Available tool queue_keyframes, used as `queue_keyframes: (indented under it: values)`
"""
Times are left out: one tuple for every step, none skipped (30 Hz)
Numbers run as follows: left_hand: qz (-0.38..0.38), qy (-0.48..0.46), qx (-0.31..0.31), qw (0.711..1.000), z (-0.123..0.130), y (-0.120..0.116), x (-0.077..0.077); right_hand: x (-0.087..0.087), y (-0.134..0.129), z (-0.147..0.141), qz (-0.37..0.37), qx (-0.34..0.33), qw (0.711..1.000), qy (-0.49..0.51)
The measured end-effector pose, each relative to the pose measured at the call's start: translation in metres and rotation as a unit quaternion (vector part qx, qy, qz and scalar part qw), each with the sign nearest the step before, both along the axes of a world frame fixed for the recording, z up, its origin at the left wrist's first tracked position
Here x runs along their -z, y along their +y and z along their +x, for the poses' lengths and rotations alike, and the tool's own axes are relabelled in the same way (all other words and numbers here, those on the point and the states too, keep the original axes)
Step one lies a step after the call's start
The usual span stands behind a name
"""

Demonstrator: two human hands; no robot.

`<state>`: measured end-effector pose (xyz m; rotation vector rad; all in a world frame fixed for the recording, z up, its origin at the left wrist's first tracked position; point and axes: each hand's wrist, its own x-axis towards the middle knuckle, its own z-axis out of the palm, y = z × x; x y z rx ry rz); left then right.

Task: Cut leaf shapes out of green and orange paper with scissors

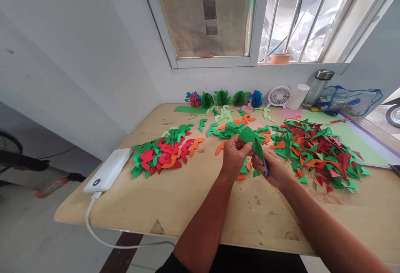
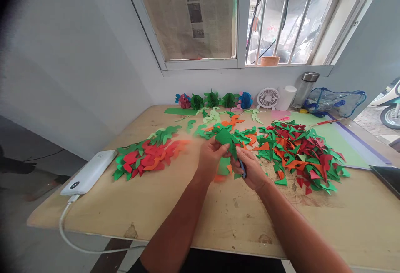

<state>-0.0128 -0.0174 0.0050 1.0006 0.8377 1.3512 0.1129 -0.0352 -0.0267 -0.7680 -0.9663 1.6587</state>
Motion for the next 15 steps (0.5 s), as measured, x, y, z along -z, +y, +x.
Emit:
queue_keyframes:
  values:
    - [0.002,0.002,0.0,1.0,0.0002,0.0,0.0003,0.0,0.0,0.0001,0.001,0.001,1.0,0.001]
    - [0.004,0.003,-0.001,1.0,0.0003,0.0,0.0006,-0.0001,0.0,0.0,0.002,0.003,1.0,0.001]
    - [0.005,0.005,-0.001,1.0,0.0003,0.0001,0.0009,-0.0003,-0.0001,-0.0001,0.003,0.005,1.0,0.0]
    - [0.007,0.007,-0.002,1.0,0.0004,0.0002,0.0013,-0.0006,-0.0002,-0.0002,0.004,0.007,1.0,-0.003]
    - [0.008,0.008,-0.004,1.0,0.0004,0.0003,0.0016,-0.0009,-0.0004,-0.0004,0.006,0.009,1.0,-0.006]
    - [0.009,0.01,-0.005,1.0,0.0005,0.0005,0.0018,-0.0013,-0.0005,-0.0006,0.006,0.01,1.0,-0.009]
    - [0.009,0.011,-0.007,1.0,0.0007,0.0006,0.0021,-0.0016,-0.0007,-0.0007,0.007,0.011,1.0,-0.011]
    - [0.01,0.013,-0.007,1.0,0.0008,0.0008,0.0023,-0.0019,-0.0008,-0.0006,0.009,0.012,1.0,-0.013]
    - [0.011,0.013,-0.008,1.0,0.001,0.0009,0.0025,-0.002,-0.0008,-0.0005,0.011,0.011,1.0,-0.013]
    - [0.012,0.013,-0.009,1.0,0.0011,0.001,0.0026,-0.0019,-0.0008,-0.0002,0.013,0.009,1.0,-0.014]
    - [0.012,0.012,-0.009,1.0,0.0013,0.0012,0.0026,-0.0017,-0.0007,0.0001,0.014,0.006,1.0,-0.013]
    - [0.013,0.011,-0.01,1.0,0.0014,0.0012,0.0026,-0.0013,-0.0005,0.0006,0.015,0.003,1.0,-0.012]
    - [0.014,0.008,-0.01,1.0,0.0014,0.0012,0.0024,-0.0009,-0.0003,0.001,0.016,0.001,1.0,-0.011]
    - [0.016,0.005,-0.009,1.0,0.0014,0.0012,0.0022,-0.0004,0.0001,0.0014,0.016,-0.001,1.0,-0.01]
    - [0.017,0.004,-0.008,1.0,0.0012,0.001,0.0017,0.0001,0.0004,0.0019,0.015,-0.003,1.0,-0.01]
